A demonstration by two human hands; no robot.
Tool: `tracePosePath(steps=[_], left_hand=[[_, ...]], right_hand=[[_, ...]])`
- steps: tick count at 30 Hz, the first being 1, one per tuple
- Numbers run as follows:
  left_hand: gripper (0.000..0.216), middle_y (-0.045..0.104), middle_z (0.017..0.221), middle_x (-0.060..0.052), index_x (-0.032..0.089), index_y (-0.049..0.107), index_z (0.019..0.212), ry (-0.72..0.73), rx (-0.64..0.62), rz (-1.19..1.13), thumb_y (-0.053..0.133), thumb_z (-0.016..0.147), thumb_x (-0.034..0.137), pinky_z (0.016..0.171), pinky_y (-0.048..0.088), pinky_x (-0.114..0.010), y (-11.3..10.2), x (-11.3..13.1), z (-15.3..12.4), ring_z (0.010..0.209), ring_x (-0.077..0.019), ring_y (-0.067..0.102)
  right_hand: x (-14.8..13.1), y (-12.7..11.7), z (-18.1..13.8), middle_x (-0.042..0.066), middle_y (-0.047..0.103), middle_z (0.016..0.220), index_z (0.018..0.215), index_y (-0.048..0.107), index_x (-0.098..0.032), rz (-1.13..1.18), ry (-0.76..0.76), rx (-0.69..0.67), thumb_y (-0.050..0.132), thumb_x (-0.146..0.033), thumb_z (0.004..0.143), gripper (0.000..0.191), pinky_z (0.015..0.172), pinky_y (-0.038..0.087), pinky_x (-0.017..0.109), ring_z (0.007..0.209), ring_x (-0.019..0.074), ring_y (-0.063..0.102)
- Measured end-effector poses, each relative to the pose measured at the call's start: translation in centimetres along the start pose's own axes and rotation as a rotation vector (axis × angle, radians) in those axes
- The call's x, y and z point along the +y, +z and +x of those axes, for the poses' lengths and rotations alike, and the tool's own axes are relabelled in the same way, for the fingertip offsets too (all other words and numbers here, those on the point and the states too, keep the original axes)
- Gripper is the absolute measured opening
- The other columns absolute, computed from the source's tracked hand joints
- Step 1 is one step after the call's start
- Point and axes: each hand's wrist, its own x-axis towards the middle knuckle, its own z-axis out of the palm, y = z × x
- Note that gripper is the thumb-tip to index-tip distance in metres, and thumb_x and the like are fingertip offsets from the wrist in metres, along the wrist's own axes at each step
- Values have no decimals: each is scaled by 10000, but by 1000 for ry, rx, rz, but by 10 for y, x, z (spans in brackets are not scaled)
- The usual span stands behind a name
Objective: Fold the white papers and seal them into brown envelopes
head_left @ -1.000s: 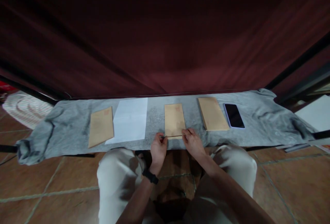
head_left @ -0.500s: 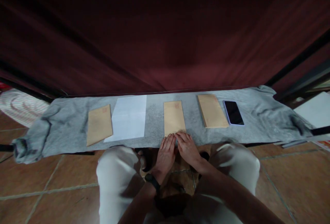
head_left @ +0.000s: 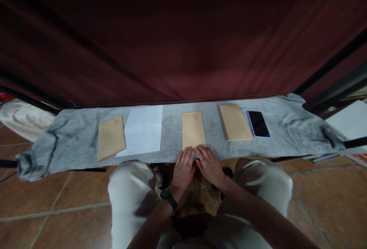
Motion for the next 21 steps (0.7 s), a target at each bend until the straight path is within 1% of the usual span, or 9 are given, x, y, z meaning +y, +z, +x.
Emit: tracePosePath(steps=[6, 10, 14, 17, 19, 21], left_hand=[[618, 519, 1504, -142, 130, 450, 1481, -41, -3, 50, 481, 867, 69, 1210, 314, -518, 4, 9, 5, 1439, -286, 423], [605, 520, 1501, -139, 129, 448, 1483, -58, -11, 66, 488, 881, 88, 1208, 311, -515, 5, 12, 5, 1433, -289, 426], [568, 522, 1494, -157, 104, 428, 1493, -76, 4, 76, 493, 935, 186, 1193, 341, -499, 1, 6, -1, 1436, -293, 421], [550, 530, 1475, -182, 79, 425, 1488, -94, 24, 91, 480, 972, 263, 1170, 373, -499, -2, -1, -6, 1407, -304, 454], [555, 531, 1470, -193, 71, 421, 1487, -99, 38, 99, 479, 979, 287, 1167, 377, -508, -3, -3, -7, 1407, -310, 454], [566, 521, 1480, -200, 60, 416, 1486, -99, 43, 101, 487, 969, 277, 1184, 355, -518, -2, -1, -7, 1434, -314, 422]], right_hand=[[2, 1, -2, 164, 562, 1460, 1421, 534, -52, -28, -7, -3, 474, -163, 967, 471, 1173, 388, 445, 1340, 273, 509], [2, 1, -4, 165, 560, 1461, 1440, 517, -72, -27, 5, 7, 492, -169, 959, 491, 1186, 364, 465, 1353, 273, 494], [2, 2, -9, 185, 548, 1468, 1449, 498, -57, -46, 20, 26, 485, -194, 975, 493, 1183, 360, 474, 1357, 285, 491], [4, 2, -12, 191, 552, 1463, 1445, 500, -54, -62, 29, 38, 472, -217, 991, 483, 1174, 368, 478, 1353, 294, 498], [5, 3, -13, 190, 554, 1462, 1442, 505, -59, -68, 31, 41, 471, -226, 994, 479, 1177, 363, 486, 1352, 298, 500], [5, 3, -13, 199, 555, 1457, 1434, 512, -44, -69, 29, 39, 474, -226, 990, 481, 1192, 344, 492, 1359, 301, 494]])
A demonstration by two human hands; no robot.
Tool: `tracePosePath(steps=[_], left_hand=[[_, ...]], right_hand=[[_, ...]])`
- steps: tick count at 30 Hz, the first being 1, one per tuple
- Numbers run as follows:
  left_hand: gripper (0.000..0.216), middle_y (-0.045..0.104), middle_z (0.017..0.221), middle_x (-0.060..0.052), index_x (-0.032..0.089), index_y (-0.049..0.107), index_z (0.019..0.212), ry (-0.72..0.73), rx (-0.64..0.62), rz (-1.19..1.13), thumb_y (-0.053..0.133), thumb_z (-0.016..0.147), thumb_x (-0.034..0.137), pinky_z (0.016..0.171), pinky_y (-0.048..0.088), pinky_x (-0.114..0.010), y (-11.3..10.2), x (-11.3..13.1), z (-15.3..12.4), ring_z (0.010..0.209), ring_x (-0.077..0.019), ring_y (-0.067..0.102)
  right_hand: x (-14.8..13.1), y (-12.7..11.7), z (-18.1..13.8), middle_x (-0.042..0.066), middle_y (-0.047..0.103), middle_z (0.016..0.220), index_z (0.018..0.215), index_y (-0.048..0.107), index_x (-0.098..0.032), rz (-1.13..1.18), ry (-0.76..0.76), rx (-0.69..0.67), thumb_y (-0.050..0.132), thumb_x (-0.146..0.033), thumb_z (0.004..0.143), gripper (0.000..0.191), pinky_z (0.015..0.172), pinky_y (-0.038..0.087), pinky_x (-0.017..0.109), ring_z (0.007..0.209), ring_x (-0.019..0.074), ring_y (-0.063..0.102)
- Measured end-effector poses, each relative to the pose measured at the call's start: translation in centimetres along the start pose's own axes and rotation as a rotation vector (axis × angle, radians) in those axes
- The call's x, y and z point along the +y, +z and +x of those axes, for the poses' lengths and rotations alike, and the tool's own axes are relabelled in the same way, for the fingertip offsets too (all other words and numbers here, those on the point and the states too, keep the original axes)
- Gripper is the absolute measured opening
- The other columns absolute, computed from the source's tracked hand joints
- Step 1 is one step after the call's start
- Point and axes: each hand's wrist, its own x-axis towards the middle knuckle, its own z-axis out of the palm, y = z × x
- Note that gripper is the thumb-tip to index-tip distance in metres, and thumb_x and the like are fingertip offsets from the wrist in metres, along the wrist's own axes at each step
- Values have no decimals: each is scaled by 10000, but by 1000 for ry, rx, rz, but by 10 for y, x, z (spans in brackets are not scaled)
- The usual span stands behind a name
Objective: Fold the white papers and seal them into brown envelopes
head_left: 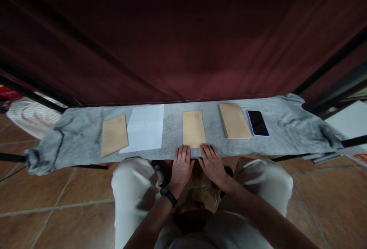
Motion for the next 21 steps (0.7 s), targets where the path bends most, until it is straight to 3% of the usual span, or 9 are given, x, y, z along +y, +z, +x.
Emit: tracePosePath(steps=[9, 21], left_hand=[[682, 440, 1571, -169, 84, 372, 1528, 32, -25, -24, 420, 849, 46, 1236, 272, -511, 11, 20, 3, 1500, -284, 334], [593, 425, 1582, -171, 73, 382, 1520, 29, -40, 3, 473, 955, 228, 1221, 312, -478, -2, 6, -3, 1496, -273, 346]], right_hand=[[-6, 8, 6, 172, 477, 1541, 1496, 448, -55, 83, -68, -65, 486, -168, 942, 566, 1233, 289, 478, 1453, 261, 393], [3, -3, -7, 152, 476, 1546, 1506, 433, -64, 22, 19, -49, 480, -174, 953, 566, 1217, 287, 483, 1421, 281, 432]])
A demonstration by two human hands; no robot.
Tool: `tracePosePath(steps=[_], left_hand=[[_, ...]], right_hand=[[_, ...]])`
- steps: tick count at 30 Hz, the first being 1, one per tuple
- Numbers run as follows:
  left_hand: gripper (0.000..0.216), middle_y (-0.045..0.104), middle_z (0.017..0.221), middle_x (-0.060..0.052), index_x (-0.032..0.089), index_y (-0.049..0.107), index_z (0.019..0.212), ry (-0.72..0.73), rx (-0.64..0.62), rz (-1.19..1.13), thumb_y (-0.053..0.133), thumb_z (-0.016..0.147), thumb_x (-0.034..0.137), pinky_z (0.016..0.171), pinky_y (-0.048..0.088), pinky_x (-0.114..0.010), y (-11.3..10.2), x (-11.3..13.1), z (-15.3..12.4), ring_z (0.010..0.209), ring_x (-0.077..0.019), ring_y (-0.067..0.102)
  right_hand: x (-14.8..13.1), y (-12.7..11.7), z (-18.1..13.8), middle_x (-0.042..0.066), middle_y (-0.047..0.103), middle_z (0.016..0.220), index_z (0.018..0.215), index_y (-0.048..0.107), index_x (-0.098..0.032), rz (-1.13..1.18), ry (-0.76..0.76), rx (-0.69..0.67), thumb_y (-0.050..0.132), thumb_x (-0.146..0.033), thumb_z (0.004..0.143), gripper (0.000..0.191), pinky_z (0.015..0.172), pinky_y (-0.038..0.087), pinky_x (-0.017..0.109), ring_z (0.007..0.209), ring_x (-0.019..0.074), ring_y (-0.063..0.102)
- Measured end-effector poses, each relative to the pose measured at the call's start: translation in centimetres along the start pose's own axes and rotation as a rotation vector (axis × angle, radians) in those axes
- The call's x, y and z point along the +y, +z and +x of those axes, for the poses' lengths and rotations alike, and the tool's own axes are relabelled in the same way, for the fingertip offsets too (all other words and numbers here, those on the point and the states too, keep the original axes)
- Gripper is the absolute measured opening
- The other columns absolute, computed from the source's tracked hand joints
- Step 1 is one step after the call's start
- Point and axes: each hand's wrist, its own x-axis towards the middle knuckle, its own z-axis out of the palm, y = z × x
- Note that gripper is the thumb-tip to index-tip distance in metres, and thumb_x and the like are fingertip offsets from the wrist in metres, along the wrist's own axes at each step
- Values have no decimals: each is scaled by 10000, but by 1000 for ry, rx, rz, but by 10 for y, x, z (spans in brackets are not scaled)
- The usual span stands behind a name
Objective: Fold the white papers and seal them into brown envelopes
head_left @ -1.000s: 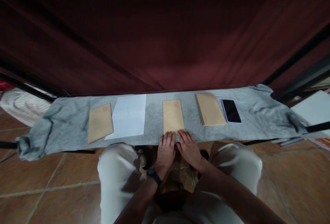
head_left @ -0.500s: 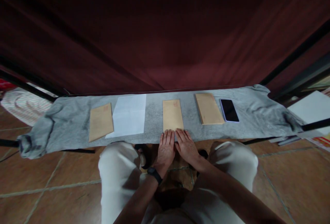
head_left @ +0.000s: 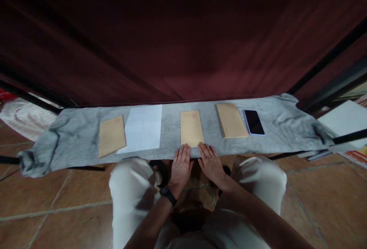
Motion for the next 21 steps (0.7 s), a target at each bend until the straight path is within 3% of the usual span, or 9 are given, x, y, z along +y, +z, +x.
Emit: tracePosePath(steps=[7, 13, 21], left_hand=[[656, 385, 1596, -208, 56, 330, 1542, 8, 2, -10, 495, 919, 178, 1223, 302, -502, 4, 10, 4, 1509, -297, 313], [685, 382, 1602, -189, 63, 318, 1552, 86, 1, 11, 380, 870, 38, 1233, 288, -508, 11, 21, 11, 1514, -278, 301], [685, 388, 1604, -165, 87, 326, 1563, 108, -51, 120, 354, 880, 34, 1248, 258, -517, 6, 16, 8, 1515, -261, 308]], right_hand=[[4, 4, -1, 170, 476, 1542, 1503, 431, -60, -13, 3, 27, 517, -180, 922, 600, 1227, 259, 514, 1453, 295, 379], [-3, 9, 4, 179, 465, 1547, 1491, 446, -47, 7, -45, 10, 493, -160, 904, 600, 1235, 249, 495, 1454, 278, 381], [1, 7, 2, 150, 444, 1570, 1533, 391, -85, -14, -48, -25, 486, -127, 871, 670, 1231, 244, 490, 1471, 271, 357]])
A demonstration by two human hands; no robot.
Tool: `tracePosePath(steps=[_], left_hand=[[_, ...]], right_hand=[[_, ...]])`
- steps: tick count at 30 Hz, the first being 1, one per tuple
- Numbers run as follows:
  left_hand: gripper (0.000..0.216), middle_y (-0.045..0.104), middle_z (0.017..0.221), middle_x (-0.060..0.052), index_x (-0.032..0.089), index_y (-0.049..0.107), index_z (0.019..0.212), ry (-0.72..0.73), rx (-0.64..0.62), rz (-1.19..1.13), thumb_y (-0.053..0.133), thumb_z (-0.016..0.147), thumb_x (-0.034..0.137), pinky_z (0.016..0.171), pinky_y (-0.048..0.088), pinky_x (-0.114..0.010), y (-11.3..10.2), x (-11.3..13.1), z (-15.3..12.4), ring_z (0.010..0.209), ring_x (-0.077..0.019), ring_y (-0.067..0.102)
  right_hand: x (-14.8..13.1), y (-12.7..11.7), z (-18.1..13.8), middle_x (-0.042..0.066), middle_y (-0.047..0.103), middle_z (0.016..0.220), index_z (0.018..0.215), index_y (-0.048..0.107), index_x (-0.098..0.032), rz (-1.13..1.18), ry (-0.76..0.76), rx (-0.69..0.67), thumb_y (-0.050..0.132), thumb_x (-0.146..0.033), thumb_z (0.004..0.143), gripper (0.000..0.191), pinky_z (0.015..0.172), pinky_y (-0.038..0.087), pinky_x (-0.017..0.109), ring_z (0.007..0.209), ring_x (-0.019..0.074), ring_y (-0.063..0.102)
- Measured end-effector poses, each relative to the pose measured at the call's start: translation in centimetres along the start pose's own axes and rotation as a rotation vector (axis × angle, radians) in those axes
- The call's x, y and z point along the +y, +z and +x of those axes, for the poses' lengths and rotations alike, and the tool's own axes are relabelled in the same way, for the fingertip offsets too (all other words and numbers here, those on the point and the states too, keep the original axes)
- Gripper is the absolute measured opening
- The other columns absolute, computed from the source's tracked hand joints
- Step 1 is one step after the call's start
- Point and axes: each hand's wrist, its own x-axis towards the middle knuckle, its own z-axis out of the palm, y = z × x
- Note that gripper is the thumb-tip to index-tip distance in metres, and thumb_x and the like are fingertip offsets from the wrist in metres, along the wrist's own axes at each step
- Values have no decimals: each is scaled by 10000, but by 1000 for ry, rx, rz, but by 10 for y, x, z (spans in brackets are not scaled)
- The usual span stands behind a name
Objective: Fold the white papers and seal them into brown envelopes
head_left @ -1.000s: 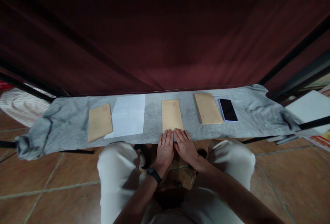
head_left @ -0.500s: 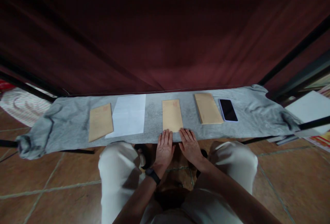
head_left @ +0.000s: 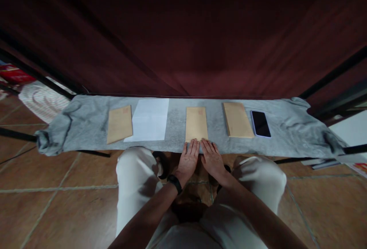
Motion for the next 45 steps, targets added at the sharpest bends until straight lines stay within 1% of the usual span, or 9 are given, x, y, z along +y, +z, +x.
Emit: tracePosePath(steps=[9, 16, 25, 31, 33, 37, 40, 43, 45], left_hand=[[722, 399, 1600, -155, 120, 279, 1589, -7, 13, -4, 380, 878, 46, 1238, 283, -502, -1, -7, -6, 1511, -254, 317], [686, 403, 1600, -147, 123, 334, 1569, -4, -3, 29, 371, 889, 41, 1237, 291, -489, 0, -14, -12, 1508, -251, 325], [669, 380, 1609, -166, 88, 362, 1549, -20, 7, 53, 347, 884, 25, 1235, 293, -498, 3, -10, -13, 1519, -263, 297], [661, 441, 1573, -160, 98, 415, 1506, -12, 31, -132, 412, 849, 22, 1207, 337, -483, -7, -21, -12, 1477, -258, 382], [611, 479, 1542, -153, 114, 452, 1475, -100, 83, -303, 419, 868, 53, 1183, 380, -430, -10, -26, -6, 1427, -235, 451], [487, 576, 1428, -152, 146, 554, 1366, -461, 205, -743, 482, 885, 153, 1132, 425, -399, -9, -38, 17, 1338, -247, 535], [423, 711, 1136, -111, 167, 637, 1209, -722, 198, -1063, 610, 789, 212, 1025, 486, -419, -5, -48, 37, 1127, -267, 646], [376, 691, 797, -27, 162, 657, 1063, -840, 179, -1165, 673, 698, 254, 862, 534, -416, -3, -56, 52, 836, -246, 676], [320, 660, 716, -9, 163, 654, 962, -858, 191, -1188, 681, 656, 251, 798, 534, -395, -5, -60, 59, 751, -234, 662]], right_hand=[[9, 0, -7, 135, 472, 1552, 1541, 374, -105, 13, 33, 23, 478, -127, 882, 668, 1208, 299, 468, 1445, 260, 394], [10, 2, -9, 130, 501, 1526, 1544, 377, -138, 54, 58, 81, 463, -131, 884, 666, 1189, 321, 499, 1423, 279, 421], [4, 6, -11, 143, 470, 1549, 1502, 426, -90, 14, 108, 67, 483, -141, 892, 615, 1183, 323, 496, 1443, 293, 377], [-1, 9, -10, 137, 506, 1519, 1502, 437, -122, 39, 134, 134, 487, -132, 879, 625, 1180, 323, 513, 1423, 299, 402], [-3, 10, -7, 131, 524, 1503, 1499, 448, -133, 51, 142, 148, 491, -129, 874, 626, 1178, 325, 515, 1417, 300, 411], [-7, 10, -3, 132, 502, 1523, 1506, 441, -125, 46, 193, 108, 512, -146, 870, 640, 1198, 302, 499, 1428, 290, 394], [-10, 10, -1, 127, 475, 1547, 1509, 439, -119, 52, 224, 90, 514, -157, 880, 634, 1211, 283, 490, 1436, 287, 385], [-13, 10, 0, 121, 489, 1537, 1506, 451, -140, 79, 241, 104, 520, -169, 897, 613, 1207, 291, 492, 1438, 283, 391], [-15, 10, 1, 120, 507, 1523, 1494, 468, -147, 101, 255, 121, 540, -197, 912, 588, 1205, 296, 494, 1433, 286, 401]])
